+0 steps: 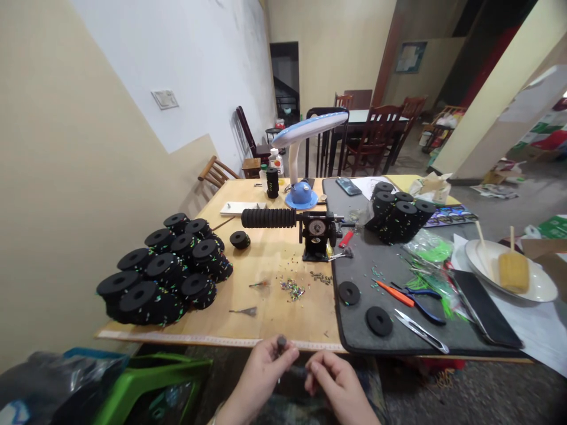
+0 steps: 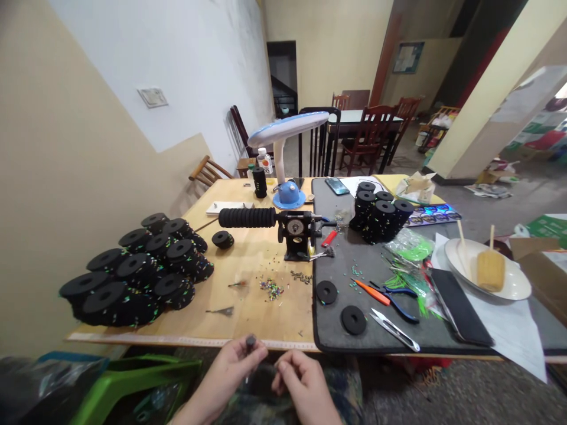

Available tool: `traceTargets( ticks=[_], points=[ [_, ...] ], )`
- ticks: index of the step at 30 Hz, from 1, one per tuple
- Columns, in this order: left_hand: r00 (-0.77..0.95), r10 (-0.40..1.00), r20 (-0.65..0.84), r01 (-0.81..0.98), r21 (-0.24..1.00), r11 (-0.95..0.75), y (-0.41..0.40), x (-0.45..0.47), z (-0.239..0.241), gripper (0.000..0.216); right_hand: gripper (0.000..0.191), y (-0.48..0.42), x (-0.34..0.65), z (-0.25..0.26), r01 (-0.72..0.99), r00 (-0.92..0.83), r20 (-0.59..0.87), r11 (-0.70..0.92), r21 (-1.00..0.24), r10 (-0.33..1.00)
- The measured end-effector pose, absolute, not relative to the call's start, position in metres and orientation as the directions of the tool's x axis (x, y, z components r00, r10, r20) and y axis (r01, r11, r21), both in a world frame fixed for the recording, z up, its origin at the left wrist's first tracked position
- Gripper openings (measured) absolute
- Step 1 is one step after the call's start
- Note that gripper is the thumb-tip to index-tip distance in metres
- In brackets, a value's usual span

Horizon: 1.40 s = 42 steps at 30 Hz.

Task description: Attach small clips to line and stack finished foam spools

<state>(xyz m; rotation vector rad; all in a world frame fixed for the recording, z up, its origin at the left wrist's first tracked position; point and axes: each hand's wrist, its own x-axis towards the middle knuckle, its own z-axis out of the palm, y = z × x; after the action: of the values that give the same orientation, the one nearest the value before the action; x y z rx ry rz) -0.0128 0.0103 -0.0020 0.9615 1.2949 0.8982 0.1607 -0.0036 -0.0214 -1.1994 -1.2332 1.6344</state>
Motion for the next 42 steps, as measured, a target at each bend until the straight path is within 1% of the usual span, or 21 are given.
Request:
traceTargets(
  ticks=[3, 5, 7, 9, 12, 14, 17, 19, 21, 23, 26, 29, 32, 38, 42],
  points=[
    [0.084, 0.949, -0.303, 0.016, 0.953, 0.303, 0.01, -0.014, -0.001, 0.038, 0.044, 0.003, 0.168, -0.015, 0.026, -0.187, -0.212, -0.211, -0.977, 0.959],
    [0.095, 0.955, -0.28, 0.042, 0.96, 0.278, 0.01, -0.014, 0.0, 0.036, 0.045, 0.007, 0.169, -0.009, 0.0, -0.151, -0.181, -0.183, -0.983, 0.972],
    [0.102, 0.959, -0.263, 0.069, 0.964, 0.257, 0.011, -0.013, 0.002, 0.035, 0.047, 0.01, 0.164, -0.003, -0.068, -0.177, -0.161, -0.175, -0.982, 0.971],
    [0.107, 0.966, -0.237, 0.107, 0.968, 0.226, 0.012, -0.012, 0.006, 0.033, 0.05, 0.012, 0.155, 0.001, -0.135, -0.247, -0.16, -0.197, -0.971, 0.956],
    [0.103, 0.978, -0.181, 0.188, 0.969, 0.159, 0.013, -0.012, 0.011, 0.032, 0.049, 0.014, 0.14, 0.002, -0.164, -0.339, -0.173, -0.239, -0.957, 0.925],
    [0.099, 0.983, -0.155, 0.261, 0.957, 0.125, 0.014, -0.013, 0.013, 0.032, 0.041, 0.015, 0.135, 0.0, -0.105, -0.341, -0.168, -0.216, -0.971, 0.925],
    [0.093, 0.986, -0.137, 0.353, 0.931, 0.096, 0.017, -0.017, 0.013, 0.03, 0.028, 0.019, 0.135, -0.005, 0.065, -0.303, -0.114, -0.099, -0.993, 0.946],
    [0.095, 0.988, -0.121, 0.4, 0.914, 0.074, 0.021, -0.02, 0.014, 0.028, 0.028, 0.022, 0.138, -0.008, 0.162, -0.28, -0.076, -0.031, -0.986, 0.957],
    [0.097, 0.991, -0.088, 0.47, 0.882, 0.032, 0.026, -0.024, 0.016, 0.028, 0.031, 0.025, 0.139, -0.012, 0.192, -0.249, -0.069, -0.02, -0.981, 0.966],
    [0.102, 0.994, -0.038, 0.566, 0.824, -0.027, 0.034, -0.028, 0.019, 0.026, 0.033, 0.027, 0.14, -0.017, 0.135, -0.22, -0.093, -0.064, -0.989, 0.971],
    [0.117, 0.993, 0.01, 0.711, 0.697, -0.091, 0.047, -0.033, 0.025, 0.019, 0.041, 0.029, 0.14, -0.026, -0.042, -0.184, -0.157, -0.168, -0.985, 0.97],
    [0.127, 0.992, -0.02, 0.832, 0.546, -0.095, 0.059, -0.034, 0.027, 0.017, 0.049, 0.029, 0.142, -0.035, -0.166, -0.154, -0.218, -0.243, -0.956, 0.964],
    [0.126, 0.991, -0.053, 0.896, 0.435, -0.091, 0.068, -0.032, 0.027, 0.02, 0.056, 0.029, 0.146, -0.04, -0.214, -0.152, -0.262, -0.291, -0.933, 0.953],
    [0.125, 0.992, -0.025, 0.934, 0.34, -0.109, 0.072, -0.028, 0.032, 0.02, 0.058, 0.031, 0.152, -0.046, -0.302, -0.113, -0.282, -0.304, -0.903, 0.953],
    [0.137, 0.99, 0.035, 0.925, 0.353, -0.14, 0.077, -0.029, 0.038, 0.018, 0.057, 0.032, 0.153, -0.053, -0.326, -0.101, -0.276, -0.294, -0.898, 0.956]
  ],
)
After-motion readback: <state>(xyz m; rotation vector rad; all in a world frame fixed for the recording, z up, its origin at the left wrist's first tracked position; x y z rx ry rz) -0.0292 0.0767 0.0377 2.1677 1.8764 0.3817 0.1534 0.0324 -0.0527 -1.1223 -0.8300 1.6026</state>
